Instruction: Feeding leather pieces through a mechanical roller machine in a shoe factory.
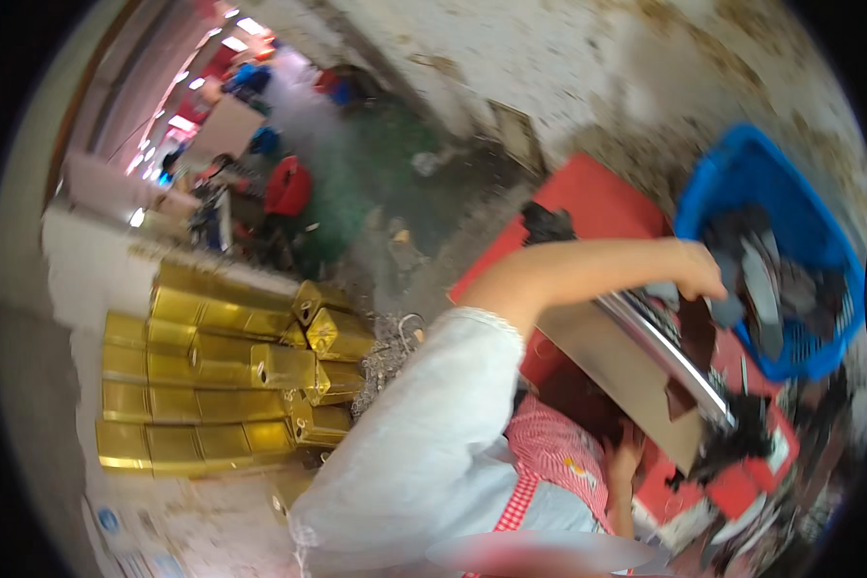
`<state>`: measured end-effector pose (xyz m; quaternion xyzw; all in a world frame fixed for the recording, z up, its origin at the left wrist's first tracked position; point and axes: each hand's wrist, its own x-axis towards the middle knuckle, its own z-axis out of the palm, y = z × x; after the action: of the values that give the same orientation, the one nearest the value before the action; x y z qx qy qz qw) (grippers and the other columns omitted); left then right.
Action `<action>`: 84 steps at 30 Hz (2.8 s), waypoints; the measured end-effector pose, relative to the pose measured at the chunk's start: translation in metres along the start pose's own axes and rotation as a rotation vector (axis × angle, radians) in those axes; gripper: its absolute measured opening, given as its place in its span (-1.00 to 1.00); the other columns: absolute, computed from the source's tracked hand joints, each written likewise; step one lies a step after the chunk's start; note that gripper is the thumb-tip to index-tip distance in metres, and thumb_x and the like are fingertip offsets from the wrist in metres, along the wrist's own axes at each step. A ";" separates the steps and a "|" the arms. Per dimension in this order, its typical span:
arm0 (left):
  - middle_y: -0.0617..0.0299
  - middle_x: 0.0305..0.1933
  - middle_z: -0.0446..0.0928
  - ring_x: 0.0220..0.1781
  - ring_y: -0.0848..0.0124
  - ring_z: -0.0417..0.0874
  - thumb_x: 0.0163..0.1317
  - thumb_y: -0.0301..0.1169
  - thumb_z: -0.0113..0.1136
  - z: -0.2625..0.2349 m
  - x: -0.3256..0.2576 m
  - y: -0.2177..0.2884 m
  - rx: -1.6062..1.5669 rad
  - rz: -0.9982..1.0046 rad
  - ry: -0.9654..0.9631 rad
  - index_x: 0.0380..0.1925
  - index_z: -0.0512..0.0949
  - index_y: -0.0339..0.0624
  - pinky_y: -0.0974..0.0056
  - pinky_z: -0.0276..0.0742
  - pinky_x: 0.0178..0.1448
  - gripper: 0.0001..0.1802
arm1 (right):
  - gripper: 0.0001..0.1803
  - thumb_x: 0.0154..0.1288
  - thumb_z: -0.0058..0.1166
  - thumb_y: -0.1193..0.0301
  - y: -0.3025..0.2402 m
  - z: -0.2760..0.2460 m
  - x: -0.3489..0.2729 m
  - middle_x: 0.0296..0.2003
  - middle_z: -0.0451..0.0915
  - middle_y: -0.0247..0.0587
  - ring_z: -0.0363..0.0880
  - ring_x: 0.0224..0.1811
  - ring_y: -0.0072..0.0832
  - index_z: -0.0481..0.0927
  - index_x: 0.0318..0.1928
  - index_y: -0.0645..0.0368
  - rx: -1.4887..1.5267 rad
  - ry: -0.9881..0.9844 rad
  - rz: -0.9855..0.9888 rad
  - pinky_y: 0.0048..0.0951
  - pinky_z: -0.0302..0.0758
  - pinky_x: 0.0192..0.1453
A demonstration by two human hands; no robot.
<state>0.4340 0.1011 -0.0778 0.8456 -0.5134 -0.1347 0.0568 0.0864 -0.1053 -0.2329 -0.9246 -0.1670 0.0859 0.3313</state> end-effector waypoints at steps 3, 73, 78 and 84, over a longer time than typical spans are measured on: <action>0.14 -0.26 0.69 -0.15 0.03 0.71 0.16 -0.30 0.20 -0.029 -0.005 -0.016 -0.070 -0.089 0.187 -0.02 0.55 0.30 -0.06 0.57 -0.13 -0.66 | -0.40 0.01 0.35 0.54 0.002 -0.010 0.001 0.09 0.50 0.08 0.40 0.21 0.10 0.49 0.13 0.20 0.061 -0.030 0.014 0.00 0.35 0.33; -0.01 -0.27 0.65 -0.20 0.06 0.66 0.11 -0.17 0.36 0.002 -0.028 0.004 -0.335 -0.040 -0.047 -0.20 0.59 -0.18 0.08 0.53 -0.13 -0.64 | -0.57 0.10 0.34 0.47 -0.030 -0.027 -0.019 -0.03 0.58 -0.02 0.47 0.10 0.03 0.56 0.01 0.20 -0.105 0.177 0.141 0.02 0.38 0.23; 0.04 -0.42 0.60 -0.33 0.13 0.64 0.16 -0.26 0.35 -0.058 -0.012 -0.022 -0.328 0.061 0.056 -0.34 0.46 -0.18 0.11 0.49 -0.22 -0.71 | -0.51 0.10 0.31 0.39 0.010 0.001 -0.005 0.08 0.57 -0.06 0.38 0.28 0.01 0.58 0.10 0.08 -0.002 0.053 0.167 0.02 0.29 0.38; 0.25 -0.30 0.70 -0.31 0.25 0.69 0.23 -0.51 0.28 -0.079 -0.007 -0.045 -0.421 -0.132 0.429 -0.33 0.45 -0.15 0.25 0.56 -0.25 -0.84 | -0.70 0.22 0.22 0.46 -0.021 -0.041 -0.007 -0.21 0.66 -0.01 0.65 -0.14 -0.07 0.57 -0.02 0.11 0.216 -0.067 0.032 -0.15 0.56 0.05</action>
<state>0.4919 0.1252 -0.0111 0.8559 -0.3945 -0.0601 0.3290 0.0853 -0.1168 -0.1877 -0.8827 -0.1530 0.1395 0.4219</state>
